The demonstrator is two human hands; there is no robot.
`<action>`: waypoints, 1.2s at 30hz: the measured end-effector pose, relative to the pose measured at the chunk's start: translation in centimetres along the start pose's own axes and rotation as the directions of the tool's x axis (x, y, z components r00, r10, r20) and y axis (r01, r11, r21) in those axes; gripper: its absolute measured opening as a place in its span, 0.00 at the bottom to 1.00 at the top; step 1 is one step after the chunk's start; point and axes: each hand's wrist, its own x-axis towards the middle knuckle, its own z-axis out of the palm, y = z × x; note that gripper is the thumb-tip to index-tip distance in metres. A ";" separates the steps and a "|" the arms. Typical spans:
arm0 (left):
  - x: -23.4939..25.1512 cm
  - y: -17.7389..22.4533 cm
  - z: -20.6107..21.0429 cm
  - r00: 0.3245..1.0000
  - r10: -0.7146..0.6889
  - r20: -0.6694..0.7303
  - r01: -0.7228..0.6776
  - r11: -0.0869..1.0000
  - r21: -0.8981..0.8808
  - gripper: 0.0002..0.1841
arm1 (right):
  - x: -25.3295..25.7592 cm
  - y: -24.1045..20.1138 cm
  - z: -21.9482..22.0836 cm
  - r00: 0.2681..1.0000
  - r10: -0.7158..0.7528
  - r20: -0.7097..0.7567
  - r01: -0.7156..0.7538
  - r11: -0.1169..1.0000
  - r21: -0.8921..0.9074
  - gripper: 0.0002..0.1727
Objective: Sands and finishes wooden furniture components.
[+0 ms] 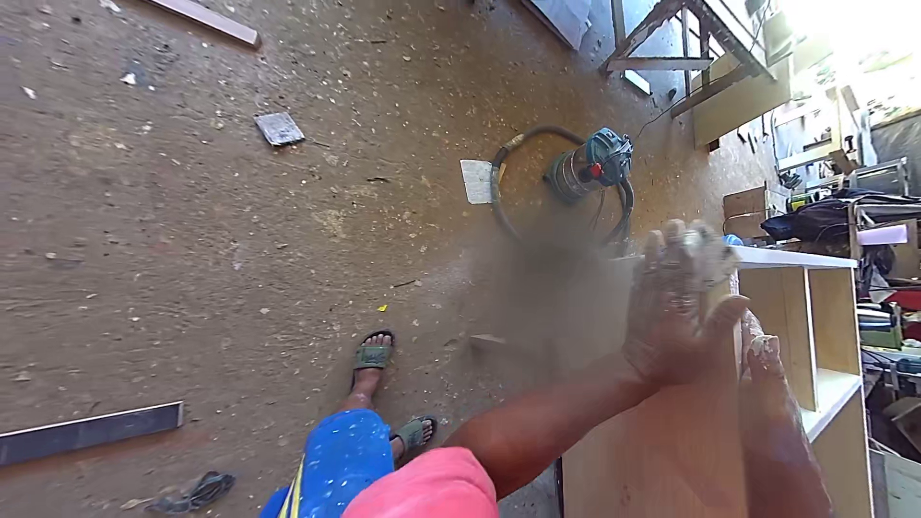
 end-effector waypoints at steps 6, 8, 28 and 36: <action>-3.5 -8.0 -3.6 0.884 -0.448 0.137 0.413 0.883 0.223 0.35 | -0.1 -0.3 0.2 1.000 0.024 -0.003 -0.024 1.000 -0.012 0.56; -1.9 -4.8 -3.3 0.876 -0.470 0.109 0.447 0.876 0.179 0.36 | 0.0 -0.4 0.2 1.000 0.024 -0.001 -0.024 1.000 -0.011 0.55; -2.8 -8.4 -1.9 0.994 -0.104 0.043 0.093 0.974 0.205 0.34 | 0.1 -0.2 0.1 0.999 0.044 -0.005 -0.044 0.999 -0.022 0.54; 0.8 1.3 0.1 0.980 0.184 0.079 -0.185 0.983 0.007 0.40 | -0.3 0.0 0.1 0.999 0.024 -0.025 -0.025 0.999 -0.020 0.47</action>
